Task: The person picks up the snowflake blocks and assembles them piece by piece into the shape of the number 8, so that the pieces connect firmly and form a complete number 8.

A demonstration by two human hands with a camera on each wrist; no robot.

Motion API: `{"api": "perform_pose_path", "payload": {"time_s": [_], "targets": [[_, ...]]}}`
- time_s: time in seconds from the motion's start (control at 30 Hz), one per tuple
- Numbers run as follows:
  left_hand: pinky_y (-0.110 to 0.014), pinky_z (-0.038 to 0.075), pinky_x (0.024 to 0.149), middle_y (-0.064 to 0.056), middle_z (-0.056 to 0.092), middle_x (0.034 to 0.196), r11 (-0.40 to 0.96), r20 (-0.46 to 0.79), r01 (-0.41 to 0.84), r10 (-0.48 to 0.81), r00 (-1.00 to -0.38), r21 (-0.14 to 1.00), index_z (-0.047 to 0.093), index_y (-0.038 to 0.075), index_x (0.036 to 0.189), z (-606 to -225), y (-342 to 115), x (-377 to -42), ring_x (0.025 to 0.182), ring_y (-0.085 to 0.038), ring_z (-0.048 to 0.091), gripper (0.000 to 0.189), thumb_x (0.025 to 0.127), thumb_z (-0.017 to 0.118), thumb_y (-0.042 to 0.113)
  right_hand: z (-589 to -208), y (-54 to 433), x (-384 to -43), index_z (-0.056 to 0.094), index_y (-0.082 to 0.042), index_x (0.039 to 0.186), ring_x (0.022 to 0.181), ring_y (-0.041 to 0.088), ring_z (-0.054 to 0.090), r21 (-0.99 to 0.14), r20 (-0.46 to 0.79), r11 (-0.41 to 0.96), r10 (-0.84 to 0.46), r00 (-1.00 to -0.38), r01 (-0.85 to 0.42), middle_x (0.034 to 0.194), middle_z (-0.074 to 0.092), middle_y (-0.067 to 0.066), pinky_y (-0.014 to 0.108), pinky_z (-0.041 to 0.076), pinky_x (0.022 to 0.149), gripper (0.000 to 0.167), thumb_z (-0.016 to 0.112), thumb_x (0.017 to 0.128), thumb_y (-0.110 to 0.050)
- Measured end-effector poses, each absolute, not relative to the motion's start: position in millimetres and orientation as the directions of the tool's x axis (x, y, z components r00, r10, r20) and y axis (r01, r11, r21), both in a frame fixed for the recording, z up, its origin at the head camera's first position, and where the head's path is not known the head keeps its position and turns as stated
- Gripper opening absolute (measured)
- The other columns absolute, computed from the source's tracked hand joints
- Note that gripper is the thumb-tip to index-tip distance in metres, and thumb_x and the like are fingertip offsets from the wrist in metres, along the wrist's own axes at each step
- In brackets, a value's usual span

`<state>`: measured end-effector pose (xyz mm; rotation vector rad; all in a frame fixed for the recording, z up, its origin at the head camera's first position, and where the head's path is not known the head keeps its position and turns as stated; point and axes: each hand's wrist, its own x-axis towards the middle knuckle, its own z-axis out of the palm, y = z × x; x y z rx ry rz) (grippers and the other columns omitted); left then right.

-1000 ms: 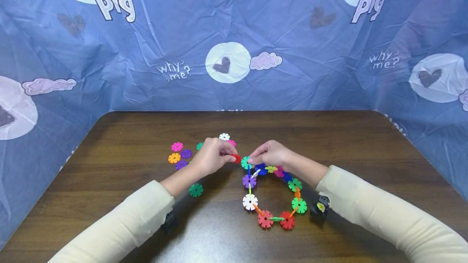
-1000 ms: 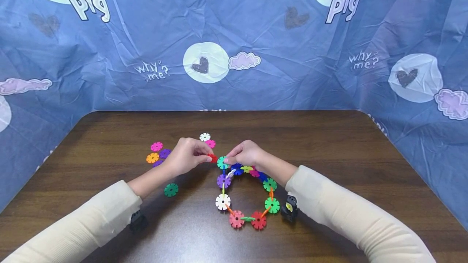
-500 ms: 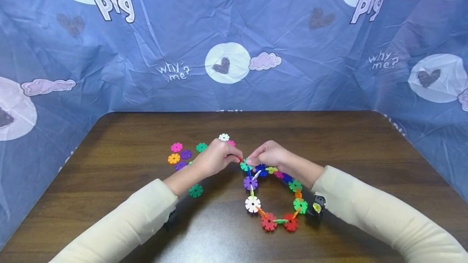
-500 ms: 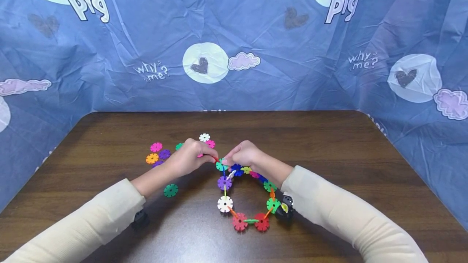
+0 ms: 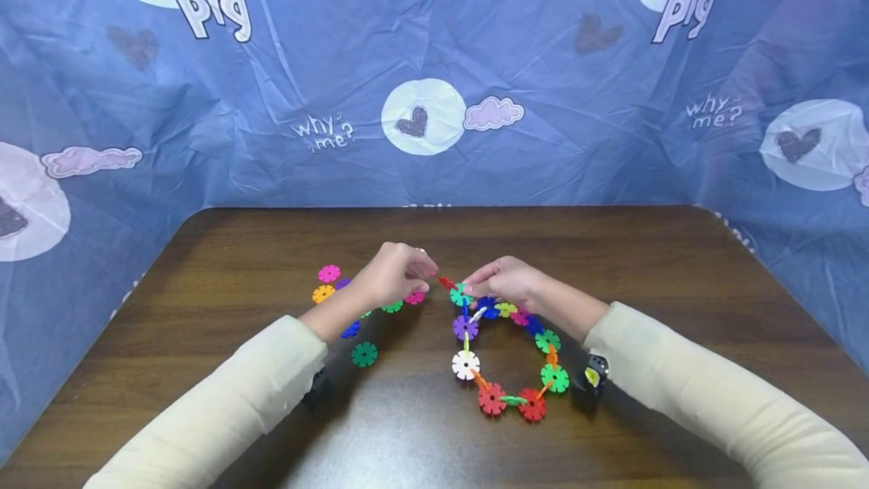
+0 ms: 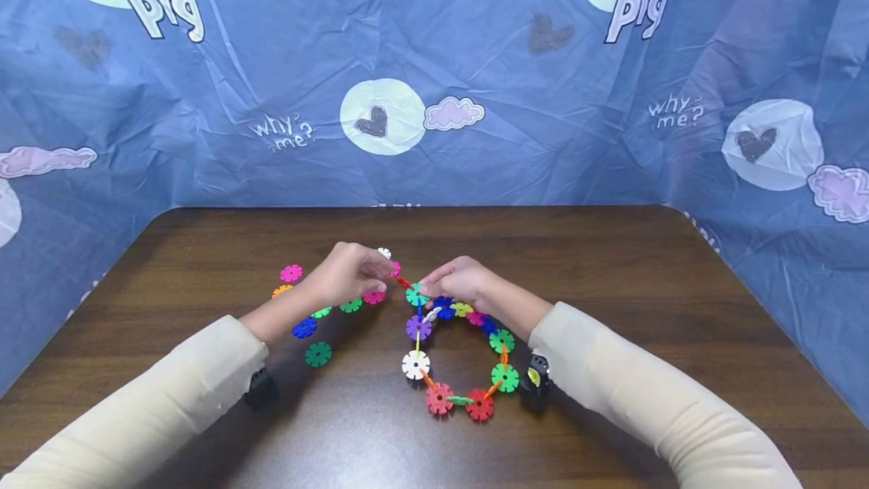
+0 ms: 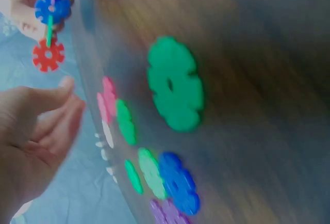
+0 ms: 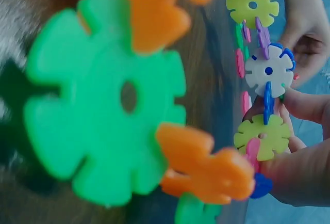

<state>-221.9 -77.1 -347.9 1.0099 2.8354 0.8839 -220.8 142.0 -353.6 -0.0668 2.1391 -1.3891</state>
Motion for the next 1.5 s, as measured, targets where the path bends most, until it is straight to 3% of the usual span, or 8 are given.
{"api": "perform_pose_path", "payload": {"time_s": [0.17,0.27,0.37,0.53,0.67,0.9,1.1,1.5], "targets": [[-0.023,0.054,0.064,-0.008,0.074,0.077,0.766,0.063,0.552,0.566,-0.822,0.33,0.074,0.002,0.085,-354,-82,-222,0.068,-0.01,0.06,0.014,0.077,0.08,0.011,-357,149,-222,0.064,0.004,0.116,0.078,0.007,0.065,-0.834,-0.473,0.474,-0.346,-0.811,0.284,0.069,0.069,-0.009,0.022,0.049,0.075,0.029,0.062,0.093,-0.014],[-0.02,0.045,0.057,-0.003,0.068,0.066,0.779,0.075,0.554,0.559,-0.826,0.295,0.072,0.005,0.076,-359,-82,-221,0.062,-0.007,0.045,0.013,0.077,0.081,0.014,-359,150,-222,0.065,0.002,0.116,0.083,0.009,0.065,-0.827,-0.476,0.488,-0.34,-0.811,0.281,0.071,0.069,-0.009,0.026,0.049,0.082,0.03,0.063,0.093,-0.016],[-0.022,0.046,0.059,-0.002,0.065,0.065,0.791,0.089,0.538,0.537,-0.839,0.292,0.071,0.005,0.074,-361,-80,-221,0.064,-0.008,0.046,0.014,0.076,0.081,0.015,-360,149,-221,0.066,0.003,0.116,0.084,0.009,0.064,-0.83,-0.466,0.49,-0.343,-0.815,0.268,0.072,0.069,-0.01,0.027,0.049,0.085,0.031,0.064,0.092,-0.016],[-0.027,0.054,0.064,-0.006,0.068,0.072,0.812,0.102,0.45,0.446,-0.889,0.372,0.068,0.004,0.079,-360,-78,-219,0.069,-0.013,0.059,0.018,0.074,0.083,0.012,-360,145,-219,0.068,0.004,0.111,0.077,0.007,0.062,-0.842,-0.431,0.492,-0.369,-0.824,0.22,0.069,0.067,-0.012,0.022,0.05,0.075,0.03,0.068,0.088,-0.015],[-0.025,0.056,0.062,-0.011,0.072,0.075,0.767,0.126,0.372,0.362,-0.924,0.523,0.069,0.003,0.08,-358,-77,-218,0.069,-0.017,0.067,0.014,0.075,0.081,0.006,-360,142,-219,0.069,0.004,0.108,0.074,0.006,0.06,-0.837,-0.422,0.51,-0.37,-0.828,0.199,0.065,0.067,-0.011,0.02,0.047,0.07,0.029,0.069,0.087,-0.015],[-0.022,0.057,0.056,-0.017,0.075,0.083,0.59,-0.026,0.117,0.228,-0.973,0.799,0.074,-0.001,0.089,-352,-76,-217,0.067,-0.021,0.073,0.013,0.08,0.077,0.008,-357,139,-218,0.071,0.002,0.106,0.079,0.01,0.063,-0.816,-0.416,0.547,-0.329,-0.848,0.188,0.073,0.07,-0.008,0.023,0.048,0.077,0.028,0.069,0.088,-0.019],[-0.032,0.061,0.065,-0.017,0.075,0.087,0.532,-0.13,0.001,0.209,-0.969,0.847,0.075,0.0,0.093,-351,-75,-217,0.073,-0.024,0.074,0.015,0.082,0.075,0.01,-359,139,-218,0.071,0.001,0.105,0.079,0.01,0.064,-0.812,-0.416,0.553,-0.326,-0.849,0.185,0.069,0.069,-0.007,0.024,0.046,0.077,0.027,0.069,0.088,-0.019],[-0.029,0.06,0.069,-0.014,0.076,0.091,0.552,-0.184,-0.019,0.245,-0.952,0.833,0.075,0.002,0.096,-351,-75,-216,0.068,-0.011,0.07,0.015,0.084,0.073,0.011,-355,141,-215,0.074,-0.002,0.101,0.081,0.011,0.066,-0.812,-0.417,0.56,-0.359,-0.835,0.165,0.078,0.074,-0.002,0.027,0.051,0.083,0.023,0.07,0.087,-0.02]]}}
